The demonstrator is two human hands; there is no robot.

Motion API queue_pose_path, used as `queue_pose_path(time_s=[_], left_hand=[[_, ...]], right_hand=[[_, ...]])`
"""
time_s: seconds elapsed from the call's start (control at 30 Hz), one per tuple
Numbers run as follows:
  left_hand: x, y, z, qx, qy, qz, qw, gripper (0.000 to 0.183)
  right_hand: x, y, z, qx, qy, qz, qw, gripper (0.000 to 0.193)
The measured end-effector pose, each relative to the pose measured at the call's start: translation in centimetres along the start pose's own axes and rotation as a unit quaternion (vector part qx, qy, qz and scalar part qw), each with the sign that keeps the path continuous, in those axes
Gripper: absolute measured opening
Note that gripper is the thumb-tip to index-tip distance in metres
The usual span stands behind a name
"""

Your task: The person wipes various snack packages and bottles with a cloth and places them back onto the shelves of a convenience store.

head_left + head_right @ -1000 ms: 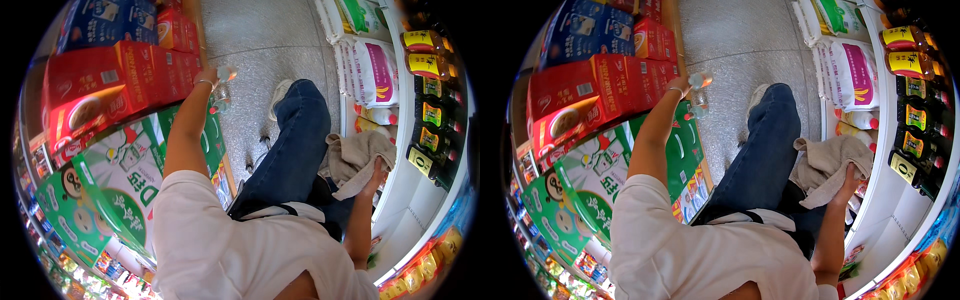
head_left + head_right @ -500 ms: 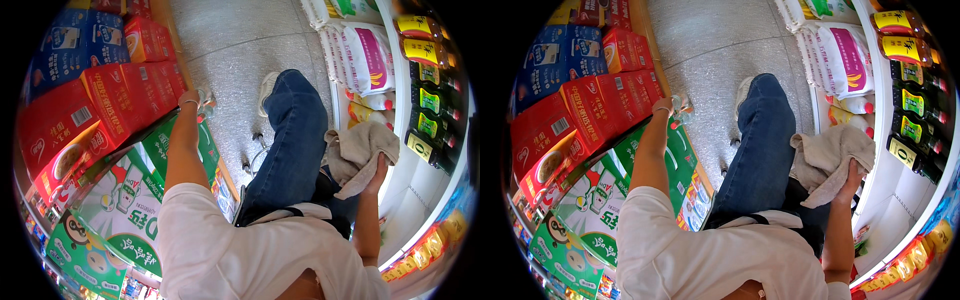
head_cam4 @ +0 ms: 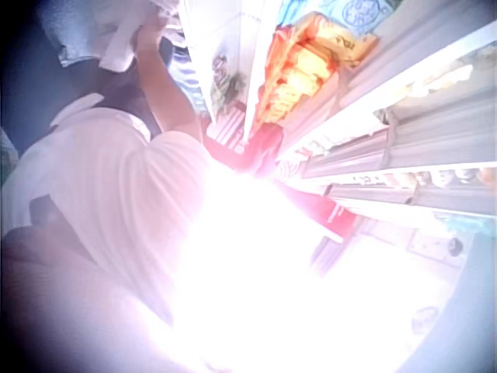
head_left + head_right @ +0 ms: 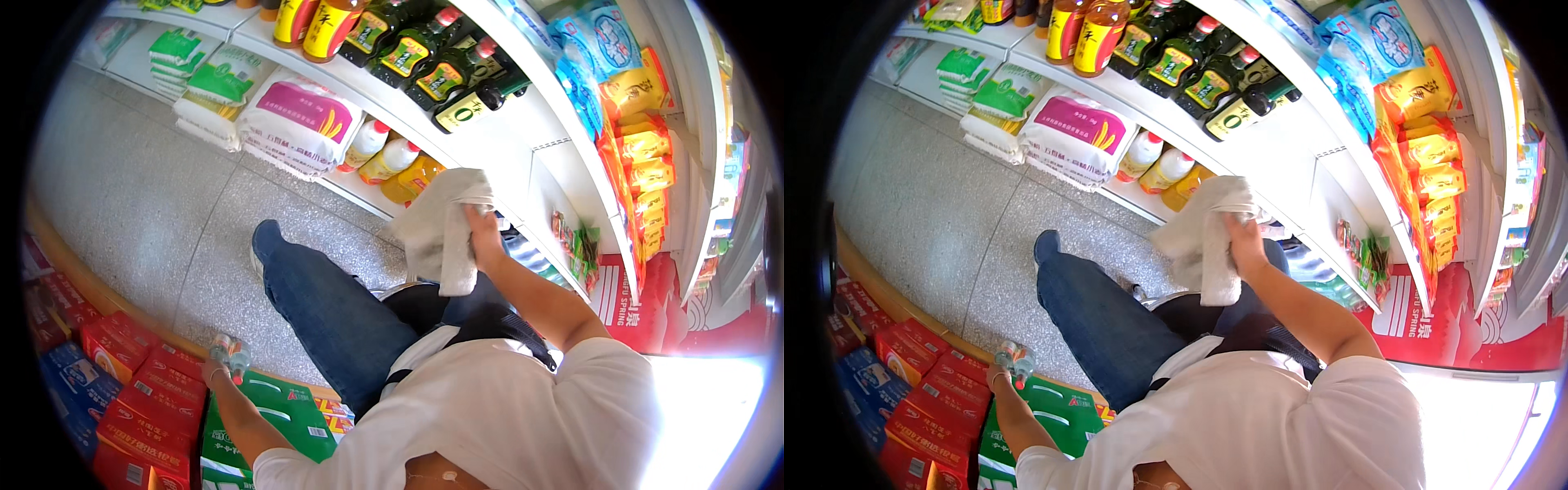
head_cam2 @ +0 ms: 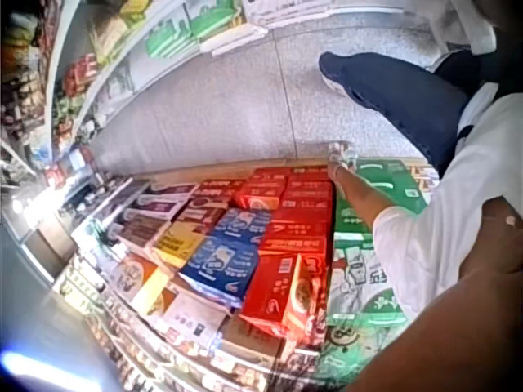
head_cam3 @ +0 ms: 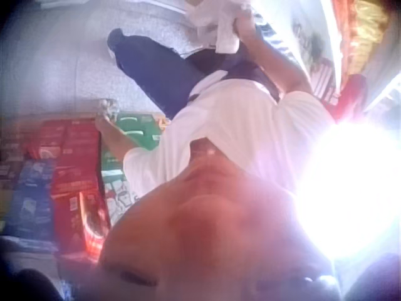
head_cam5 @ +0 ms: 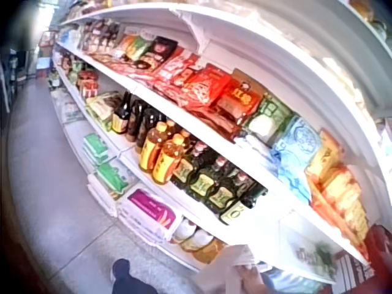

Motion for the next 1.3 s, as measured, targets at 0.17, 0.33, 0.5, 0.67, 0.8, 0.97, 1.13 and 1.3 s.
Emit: queue_pose_path(time_s=[0.17, 0.33, 0.5, 0.67, 0.8, 0.97, 1.13, 1.3], left_hand=[[-6.0, 1.8, -4.9, -0.007, 0.12, 0.011, 0.993, 0.029], [-7.4, 3.8, -4.4, -0.151, 0.2, 0.06, 0.966, 0.029], [-13.7, 7.2, -4.1, -0.298, 0.253, 0.221, 0.893, 0.024], [-18.0, 8.1, -4.9, -0.229, 0.326, 0.269, 0.877, 0.029], [-21.5, 9.6, -8.8, -0.311, 0.377, 0.246, 0.837, 0.034], [-33.0, 19.6, -17.8, -0.393, 0.434, 0.376, 0.718, 0.04], [-46.9, 31.7, -17.9, -0.306, 0.324, 0.668, 0.596, 0.067], [-57.2, 34.2, -14.7, -0.222, 0.114, 0.802, 0.542, 0.082]], right_hand=[[7.8, -1.5, -8.6, 0.046, 0.106, -0.269, 0.956, 0.039], [21.4, -6.4, -12.8, -0.118, 0.239, -0.444, 0.856, 0.035], [29.1, -11.8, -8.9, -0.253, 0.297, -0.525, 0.757, 0.03], [33.8, -16.0, -6.6, -0.39, 0.257, -0.473, 0.747, 0.03], [35.0, -15.0, -7.1, -0.36, 0.226, -0.441, 0.79, 0.03], [32.7, -9.9, -14.3, -0.011, 0.183, -0.406, 0.895, 0.031], [15.7, -5.8, -18.1, 0.339, 0.109, -0.292, 0.888, 0.041], [4.6, -3.1, -19.6, 0.493, -0.067, -0.192, 0.846, 0.047]])
Point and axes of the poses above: each hand's wrist, its own x-axis towards the middle knuckle, its own z-axis out of the palm, y = z × x, the point moved 3 cm from there along x, towards the middle knuckle, and after that the axes turned 5 degrees about -z, right-handed, at the moved point
